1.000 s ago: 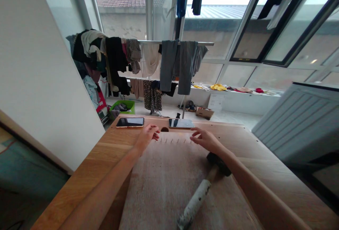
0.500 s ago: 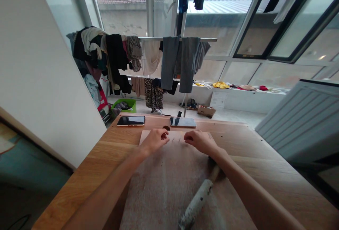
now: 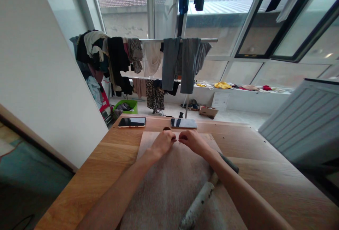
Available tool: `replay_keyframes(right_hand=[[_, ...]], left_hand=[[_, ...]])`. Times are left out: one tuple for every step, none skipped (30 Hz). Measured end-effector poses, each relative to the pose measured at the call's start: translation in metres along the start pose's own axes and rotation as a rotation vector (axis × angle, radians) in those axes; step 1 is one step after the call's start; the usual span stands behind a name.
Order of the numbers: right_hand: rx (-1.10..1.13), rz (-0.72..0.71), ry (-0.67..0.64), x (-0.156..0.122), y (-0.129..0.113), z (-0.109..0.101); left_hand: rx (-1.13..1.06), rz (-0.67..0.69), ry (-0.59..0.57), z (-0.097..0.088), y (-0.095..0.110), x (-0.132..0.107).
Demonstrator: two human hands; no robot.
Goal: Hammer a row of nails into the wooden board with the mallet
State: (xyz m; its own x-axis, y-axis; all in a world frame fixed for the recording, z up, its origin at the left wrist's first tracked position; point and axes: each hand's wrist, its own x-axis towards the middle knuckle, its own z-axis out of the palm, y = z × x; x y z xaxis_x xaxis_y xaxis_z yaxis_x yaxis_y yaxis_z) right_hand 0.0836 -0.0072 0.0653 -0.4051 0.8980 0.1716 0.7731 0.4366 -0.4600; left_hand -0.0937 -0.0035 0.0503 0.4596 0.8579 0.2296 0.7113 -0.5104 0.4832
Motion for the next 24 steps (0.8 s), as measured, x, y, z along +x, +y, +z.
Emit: replay_keyframes(right_hand=[[0.005, 0.001, 0.006, -0.002, -0.001, -0.002], [0.009, -0.001, 0.009, -0.006, -0.003, -0.005], [0.013, -0.008, 0.010, -0.009, -0.005, -0.008], [0.015, -0.017, 0.007, -0.013, -0.007, -0.011], [0.018, -0.027, 0.006, -0.017, -0.009, -0.012], [0.023, -0.039, 0.004, -0.021, -0.011, -0.013], [0.034, -0.051, 0.003, -0.024, -0.013, -0.013], [0.058, -0.060, -0.003, -0.027, -0.014, -0.011], [0.098, -0.060, -0.016, -0.030, -0.015, -0.009], [0.152, -0.057, -0.037, -0.032, -0.015, -0.006], [0.212, -0.050, -0.061, -0.034, -0.015, -0.004], [0.271, -0.043, -0.086, -0.035, -0.015, -0.002], [0.319, -0.041, -0.104, -0.037, -0.017, -0.002], [0.348, -0.048, -0.107, -0.038, -0.019, -0.002], [0.353, -0.064, -0.094, -0.041, -0.021, -0.005], [0.341, -0.083, -0.067, -0.044, -0.025, -0.008], [0.319, -0.099, -0.030, -0.048, -0.028, -0.012], [0.289, -0.107, 0.011, -0.054, -0.030, -0.017], [0.258, -0.103, 0.059, -0.063, -0.031, -0.022], [0.226, -0.086, 0.109, -0.075, -0.029, -0.027], [0.185, -0.050, 0.166, -0.090, -0.024, -0.031], [0.133, 0.000, 0.253, -0.108, -0.016, -0.033], [0.073, 0.055, 0.351, -0.128, -0.005, -0.033], [0.002, 0.123, 0.449, -0.151, 0.008, -0.032]], left_hand=[[-0.024, 0.007, 0.020, -0.001, 0.001, -0.001], [-0.052, 0.017, 0.046, -0.004, 0.002, -0.002], [-0.080, 0.027, 0.071, -0.007, 0.003, -0.005], [-0.107, 0.035, 0.089, -0.011, 0.004, -0.009], [-0.136, 0.037, 0.097, -0.015, 0.005, -0.012], [-0.168, 0.034, 0.096, -0.019, 0.005, -0.016], [-0.203, 0.029, 0.086, -0.022, 0.006, -0.020], [-0.237, 0.020, 0.071, -0.024, 0.006, -0.024], [-0.269, 0.008, 0.054, -0.025, 0.005, -0.027], [-0.297, -0.005, 0.035, -0.026, 0.004, -0.030], [-0.321, -0.019, 0.014, -0.026, 0.003, -0.033], [-0.342, -0.033, -0.008, -0.027, 0.001, -0.036], [-0.361, -0.046, -0.034, -0.027, -0.001, -0.039], [-0.377, -0.057, -0.062, -0.028, -0.003, -0.042], [-0.385, -0.067, -0.085, -0.030, -0.004, -0.046], [-0.380, -0.075, -0.099, -0.033, -0.005, -0.052], [-0.359, -0.078, -0.100, -0.036, -0.006, -0.058], [-0.322, -0.076, -0.089, -0.040, -0.007, -0.067], [-0.272, -0.065, -0.069, -0.044, -0.008, -0.077], [-0.212, -0.051, -0.043, -0.048, -0.009, -0.089], [-0.147, -0.033, -0.020, -0.051, -0.011, -0.103], [-0.086, -0.017, -0.001, -0.054, -0.013, -0.118], [-0.025, -0.019, 0.026, -0.056, -0.016, -0.135], [0.037, -0.029, 0.055, -0.056, -0.020, -0.153]])
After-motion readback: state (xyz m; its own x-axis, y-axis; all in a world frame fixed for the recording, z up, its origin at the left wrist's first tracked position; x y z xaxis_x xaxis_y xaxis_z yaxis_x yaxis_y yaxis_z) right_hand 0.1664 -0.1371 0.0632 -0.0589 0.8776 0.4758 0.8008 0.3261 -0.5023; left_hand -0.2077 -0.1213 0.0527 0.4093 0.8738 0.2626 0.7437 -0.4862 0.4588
